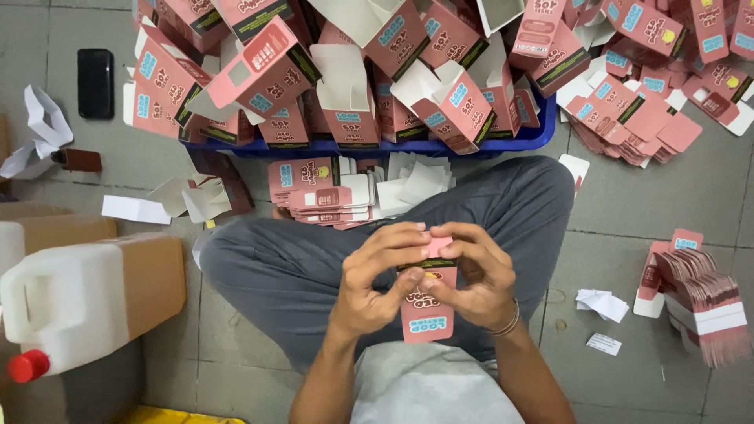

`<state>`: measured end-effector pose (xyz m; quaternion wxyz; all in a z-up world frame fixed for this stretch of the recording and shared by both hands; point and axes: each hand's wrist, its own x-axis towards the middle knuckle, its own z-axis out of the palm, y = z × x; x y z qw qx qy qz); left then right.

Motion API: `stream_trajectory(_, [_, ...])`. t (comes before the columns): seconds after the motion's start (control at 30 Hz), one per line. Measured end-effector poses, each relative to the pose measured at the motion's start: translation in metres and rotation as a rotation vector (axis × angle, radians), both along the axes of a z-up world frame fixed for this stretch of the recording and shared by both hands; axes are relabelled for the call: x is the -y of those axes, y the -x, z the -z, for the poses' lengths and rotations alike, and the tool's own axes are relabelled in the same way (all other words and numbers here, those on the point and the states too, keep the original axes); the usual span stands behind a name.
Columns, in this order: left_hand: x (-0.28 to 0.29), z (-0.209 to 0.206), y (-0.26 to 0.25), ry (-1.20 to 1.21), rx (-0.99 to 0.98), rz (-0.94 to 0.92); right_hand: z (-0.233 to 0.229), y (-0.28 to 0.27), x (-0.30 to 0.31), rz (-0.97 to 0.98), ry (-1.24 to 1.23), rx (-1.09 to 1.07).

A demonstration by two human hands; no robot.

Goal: Folding flat-packed cardboard boxes into their final shape and placing them in a storage bin.

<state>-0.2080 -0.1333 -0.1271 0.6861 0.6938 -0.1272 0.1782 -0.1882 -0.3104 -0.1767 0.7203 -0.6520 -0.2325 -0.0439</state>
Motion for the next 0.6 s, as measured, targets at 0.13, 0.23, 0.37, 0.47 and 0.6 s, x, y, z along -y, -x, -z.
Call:
stream_trajectory(0.13, [-0.006, 0.013, -0.001, 0.067, -0.07, 0.068, 0.004, 0.003, 0.001, -0.025, 0.018, -0.082])
stream_trajectory(0.23, [-0.013, 0.018, -0.003, 0.066, -0.164, 0.112, 0.006, 0.0, 0.003, -0.064, -0.008, -0.288])
stream_trajectory(0.37, [-0.031, 0.037, -0.004, -0.02, -0.226, 0.302, 0.02, -0.014, 0.015, -0.113, 0.054, -0.609])
stream_trajectory(0.47, [-0.031, 0.042, -0.006, -0.153, -0.206, 0.415, 0.031, -0.019, 0.02, -0.142, 0.105, -0.827])
stream_trajectory(0.6, [-0.002, 0.07, -0.007, -0.182, -0.16, 0.281, 0.049, -0.017, 0.031, -0.173, 0.151, -0.969])
